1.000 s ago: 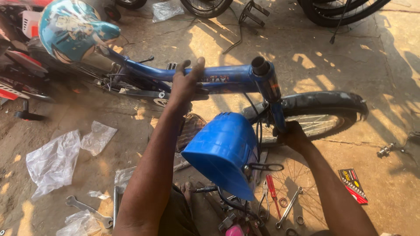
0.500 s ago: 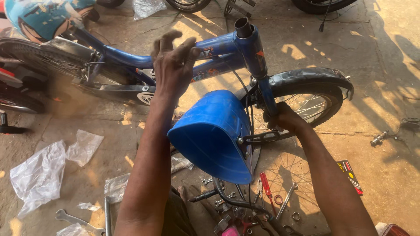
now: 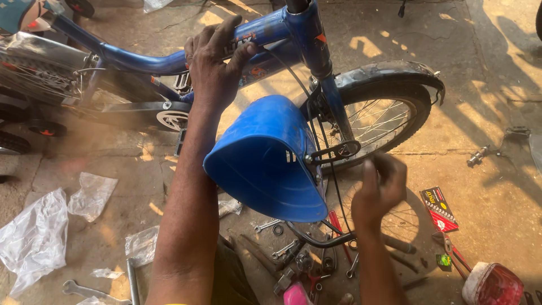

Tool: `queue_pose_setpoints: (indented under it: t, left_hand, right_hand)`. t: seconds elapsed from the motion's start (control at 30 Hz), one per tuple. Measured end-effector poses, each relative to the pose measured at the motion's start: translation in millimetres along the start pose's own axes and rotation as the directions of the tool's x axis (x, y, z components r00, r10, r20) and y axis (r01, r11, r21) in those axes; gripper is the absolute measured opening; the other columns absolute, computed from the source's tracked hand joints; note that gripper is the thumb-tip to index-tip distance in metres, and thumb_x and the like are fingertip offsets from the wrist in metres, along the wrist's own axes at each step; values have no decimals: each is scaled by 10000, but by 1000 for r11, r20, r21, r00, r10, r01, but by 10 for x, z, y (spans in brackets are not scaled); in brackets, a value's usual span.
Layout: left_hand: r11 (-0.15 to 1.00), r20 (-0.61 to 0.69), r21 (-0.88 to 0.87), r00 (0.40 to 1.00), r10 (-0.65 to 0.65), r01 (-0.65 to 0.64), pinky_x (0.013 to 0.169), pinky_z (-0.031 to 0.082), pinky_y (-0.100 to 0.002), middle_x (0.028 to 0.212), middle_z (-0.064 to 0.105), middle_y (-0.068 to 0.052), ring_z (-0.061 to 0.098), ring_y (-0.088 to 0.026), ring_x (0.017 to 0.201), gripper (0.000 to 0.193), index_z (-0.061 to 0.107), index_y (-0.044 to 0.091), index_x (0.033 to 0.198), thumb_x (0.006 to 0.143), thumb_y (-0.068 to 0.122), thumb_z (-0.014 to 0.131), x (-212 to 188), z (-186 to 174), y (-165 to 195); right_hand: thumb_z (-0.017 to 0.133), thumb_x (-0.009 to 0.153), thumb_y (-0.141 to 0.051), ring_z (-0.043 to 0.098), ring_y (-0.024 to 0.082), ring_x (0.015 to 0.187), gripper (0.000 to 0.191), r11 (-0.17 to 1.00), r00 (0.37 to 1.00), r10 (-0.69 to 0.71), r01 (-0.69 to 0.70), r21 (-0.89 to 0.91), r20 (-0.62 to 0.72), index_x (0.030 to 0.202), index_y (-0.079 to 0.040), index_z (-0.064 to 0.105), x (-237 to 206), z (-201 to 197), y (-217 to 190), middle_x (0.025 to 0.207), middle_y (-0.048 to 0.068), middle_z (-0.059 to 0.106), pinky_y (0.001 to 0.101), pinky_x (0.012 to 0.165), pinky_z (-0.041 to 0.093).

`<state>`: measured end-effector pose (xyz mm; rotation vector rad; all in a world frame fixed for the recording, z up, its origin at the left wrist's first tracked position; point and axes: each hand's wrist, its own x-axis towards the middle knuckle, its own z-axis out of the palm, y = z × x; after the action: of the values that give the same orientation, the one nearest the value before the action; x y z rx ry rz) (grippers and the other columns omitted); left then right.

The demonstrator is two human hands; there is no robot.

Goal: The person sits on the floor and assembles a bicycle bottom bracket, placing ball bearings into a metal cup and applying grease. They then insert the assembly into the bicycle frame and rotate the crankset to test the fit.

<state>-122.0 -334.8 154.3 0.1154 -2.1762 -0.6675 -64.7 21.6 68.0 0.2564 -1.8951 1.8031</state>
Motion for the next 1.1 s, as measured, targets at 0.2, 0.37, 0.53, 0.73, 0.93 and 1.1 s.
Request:
queue_pose_setpoints:
  t: [0.2,0.37,0.53,0.73,0.93,1.1]
  left_hand:
    - [998,26,13,998,-65,65,1039,402,-494,1209,652,-123,560,-310,1186,750,653,205,1417,945,784,590,50,72,-37]
    - [996,-11,70,999,-48,48,1196,213,-651,1238,679,-109,634,-301,1223,704,642,212,1424,973,751,593,48,99,0]
    - [993,18,58,994,-108,107,1209,177,-655,1245,672,-121,629,-316,1233,687,631,216,1420,953,720,599,24,117,62]
    - [994,4,49,995,-97,97,1214,163,-667,1300,659,-138,608,-329,1288,659,613,214,1437,973,680,633,13,103,89]
    - [994,-31,110,999,-13,17,1151,245,-634,1269,668,-145,617,-319,1235,671,621,168,1423,978,669,659,-5,106,69]
    - [995,-37,36,995,89,-88,963,429,-488,983,669,-92,618,-287,995,683,631,80,1241,882,625,832,-7,76,136]
  right_hand:
    - [575,986,54,559,123,736,100,964,981,150,-173,204,127,1067,-4,588,-1164,293,-13,918,122,619,263,630,467]
    - [501,953,-126,682,282,999,239,956,931,138,-36,-292,337,1139,-25,611,-1264,129,674,1110,163,683,406,855,584]
    - [511,1025,-256,665,287,1060,345,952,855,199,-54,-300,478,1257,-16,602,-1238,680,1310,1185,168,673,374,885,578]
    - [506,1024,-275,668,281,1041,355,960,843,281,-257,-114,459,1246,-20,614,-1014,1152,1272,1164,163,681,377,877,579]
    - [500,1023,-295,670,275,1021,367,950,829,307,-298,-95,467,1236,-24,626,-920,1210,1197,1143,158,690,379,869,581]
    - [495,1023,-311,673,271,1004,378,936,815,341,-341,-88,469,1228,-27,636,-955,1110,1238,1125,153,697,382,862,583]
